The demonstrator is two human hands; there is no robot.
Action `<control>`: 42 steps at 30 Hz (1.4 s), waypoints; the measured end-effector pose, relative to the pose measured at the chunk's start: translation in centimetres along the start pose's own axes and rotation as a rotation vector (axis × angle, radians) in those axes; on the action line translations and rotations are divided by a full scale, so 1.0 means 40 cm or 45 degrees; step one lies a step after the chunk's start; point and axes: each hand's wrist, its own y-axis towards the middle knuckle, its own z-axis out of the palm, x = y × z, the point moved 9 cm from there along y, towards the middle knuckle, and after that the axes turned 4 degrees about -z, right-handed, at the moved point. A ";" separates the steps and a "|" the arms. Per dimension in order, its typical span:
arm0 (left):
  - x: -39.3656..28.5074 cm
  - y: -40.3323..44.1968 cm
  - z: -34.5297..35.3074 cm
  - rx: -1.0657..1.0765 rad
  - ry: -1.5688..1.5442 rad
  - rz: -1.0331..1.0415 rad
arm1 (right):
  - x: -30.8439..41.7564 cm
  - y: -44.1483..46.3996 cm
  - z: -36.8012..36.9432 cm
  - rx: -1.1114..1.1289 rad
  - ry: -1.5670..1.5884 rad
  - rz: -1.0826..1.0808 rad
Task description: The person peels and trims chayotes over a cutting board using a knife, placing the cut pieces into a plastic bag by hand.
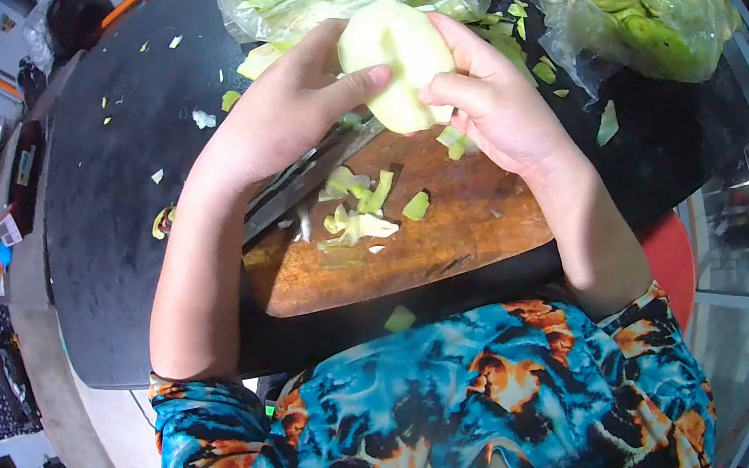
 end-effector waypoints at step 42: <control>-0.053 0.024 -0.173 -0.412 0.411 -0.045 | 0.241 -0.566 -0.553 -0.767 -0.866 -0.056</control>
